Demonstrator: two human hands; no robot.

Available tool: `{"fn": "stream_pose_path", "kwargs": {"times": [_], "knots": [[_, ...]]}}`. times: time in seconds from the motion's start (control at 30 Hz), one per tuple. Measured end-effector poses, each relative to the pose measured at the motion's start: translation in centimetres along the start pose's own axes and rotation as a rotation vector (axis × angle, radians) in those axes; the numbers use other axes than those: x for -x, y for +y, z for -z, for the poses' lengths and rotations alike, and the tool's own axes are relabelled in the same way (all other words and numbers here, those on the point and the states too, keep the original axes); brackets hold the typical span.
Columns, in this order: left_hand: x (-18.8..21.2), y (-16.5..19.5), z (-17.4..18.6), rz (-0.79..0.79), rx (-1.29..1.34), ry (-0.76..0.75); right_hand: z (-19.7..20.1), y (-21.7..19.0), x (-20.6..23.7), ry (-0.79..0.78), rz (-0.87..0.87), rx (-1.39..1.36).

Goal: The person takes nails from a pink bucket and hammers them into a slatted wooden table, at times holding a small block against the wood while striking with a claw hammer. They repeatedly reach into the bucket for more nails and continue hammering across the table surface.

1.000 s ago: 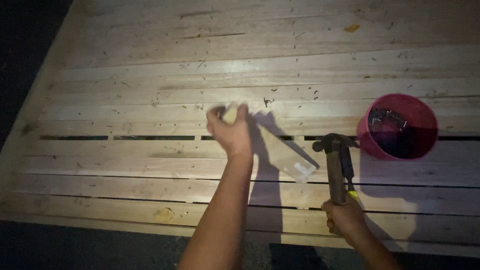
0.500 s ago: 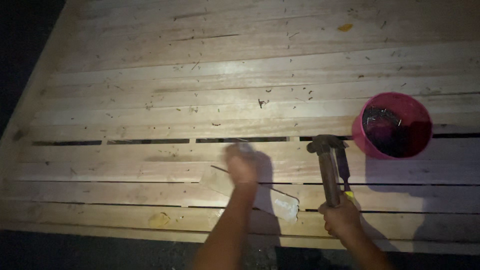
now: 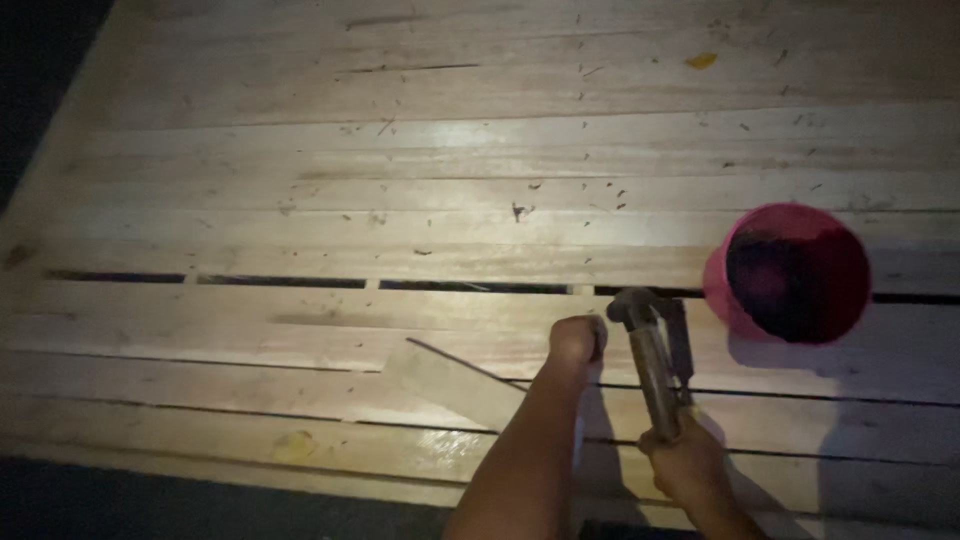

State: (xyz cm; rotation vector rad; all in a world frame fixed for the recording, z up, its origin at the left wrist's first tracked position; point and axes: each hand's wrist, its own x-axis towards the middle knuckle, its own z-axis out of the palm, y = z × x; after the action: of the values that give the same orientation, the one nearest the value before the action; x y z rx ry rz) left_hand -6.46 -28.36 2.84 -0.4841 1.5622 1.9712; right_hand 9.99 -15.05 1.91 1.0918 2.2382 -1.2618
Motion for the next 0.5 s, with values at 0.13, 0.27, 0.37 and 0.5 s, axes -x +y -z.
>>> {"fn": "stream_pose_path", "kwargs": {"times": [0.13,0.27,0.37,0.5], "knots": [[-0.3,0.6,0.1,0.232,0.340,-0.047,0.3,0.3,-1.0,-0.034,-0.063,0.012],[-0.8,0.4,0.3,0.131,0.669,-0.341,0.6,0.0,-1.4,-0.079,-0.055,-0.051],[-1.1,0.0,0.2,0.104,0.730,-0.247,0.9,-0.2,-0.9,-0.076,-0.107,-0.076],[-0.6,-0.3,0.0,0.082,0.560,-0.143,1.1,-0.6,0.0,-0.036,0.016,-0.034]]}}
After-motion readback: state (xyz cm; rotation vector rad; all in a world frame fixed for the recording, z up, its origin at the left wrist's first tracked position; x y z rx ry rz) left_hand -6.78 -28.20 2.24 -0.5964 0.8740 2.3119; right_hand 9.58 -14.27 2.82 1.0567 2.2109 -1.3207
